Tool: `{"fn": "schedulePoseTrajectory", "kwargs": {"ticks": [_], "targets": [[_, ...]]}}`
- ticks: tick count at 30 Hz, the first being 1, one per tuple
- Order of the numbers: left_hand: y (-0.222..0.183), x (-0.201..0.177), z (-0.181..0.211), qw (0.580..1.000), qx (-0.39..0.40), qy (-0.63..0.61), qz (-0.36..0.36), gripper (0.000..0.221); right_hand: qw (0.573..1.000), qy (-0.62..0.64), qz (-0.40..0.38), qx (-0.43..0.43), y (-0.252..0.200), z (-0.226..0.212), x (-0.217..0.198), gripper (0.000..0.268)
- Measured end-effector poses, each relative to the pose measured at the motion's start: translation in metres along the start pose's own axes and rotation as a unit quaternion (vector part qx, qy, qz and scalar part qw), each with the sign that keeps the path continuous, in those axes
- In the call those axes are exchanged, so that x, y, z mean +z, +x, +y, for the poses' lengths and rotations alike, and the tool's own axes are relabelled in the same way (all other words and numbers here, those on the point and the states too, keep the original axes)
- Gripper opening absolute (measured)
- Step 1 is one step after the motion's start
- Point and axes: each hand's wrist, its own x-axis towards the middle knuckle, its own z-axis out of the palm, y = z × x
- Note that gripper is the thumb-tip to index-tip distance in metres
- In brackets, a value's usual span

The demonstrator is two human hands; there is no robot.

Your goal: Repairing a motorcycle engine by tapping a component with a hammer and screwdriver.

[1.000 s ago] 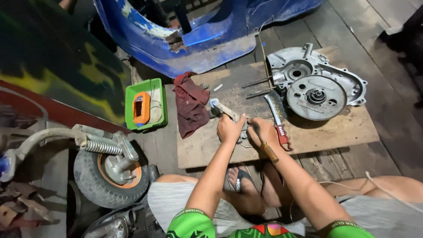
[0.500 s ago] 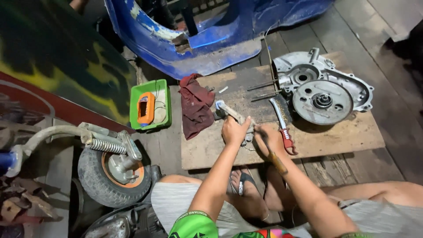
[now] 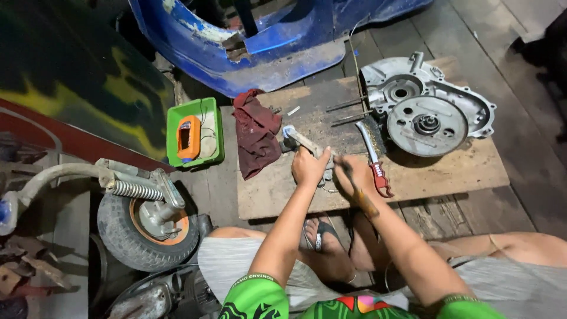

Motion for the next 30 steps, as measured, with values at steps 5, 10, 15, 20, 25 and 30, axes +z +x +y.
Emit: {"fn": "schedulePoseTrajectory", "kwargs": {"ticks": [5,10,15,20,25,30], "targets": [[-0.002,-0.005,0.003,1.000,-0.001,-0.004,0.004,0.064,0.998,-0.028,0.037,-0.040,-0.005,-0.019,-0.006,0.021],[-0.006,-0.004,0.004,1.000,-0.007,-0.002,-0.001,0.062,0.995,-0.059,0.054,-0.067,-0.017,-0.003,-0.001,0.023],[-0.003,-0.013,0.007,1.000,-0.001,-0.031,0.001,0.069,0.996,-0.078,0.028,-0.030,0.013,-0.004,0.010,0.027],[0.004,-0.003,-0.005,0.997,-0.062,-0.042,0.001,0.067,0.992,0.113,0.054,0.018,-0.006,-0.049,-0.019,0.021],[0.016,-0.043,0.012,0.994,-0.041,-0.039,0.097,0.059,0.952,0.223,0.202,-0.047,-0.003,-0.018,-0.025,0.016],[0.004,-0.076,0.053,0.931,0.226,-0.152,0.241,0.048,0.951,0.270,0.151,0.009,-0.005,-0.027,-0.031,0.017]]}}
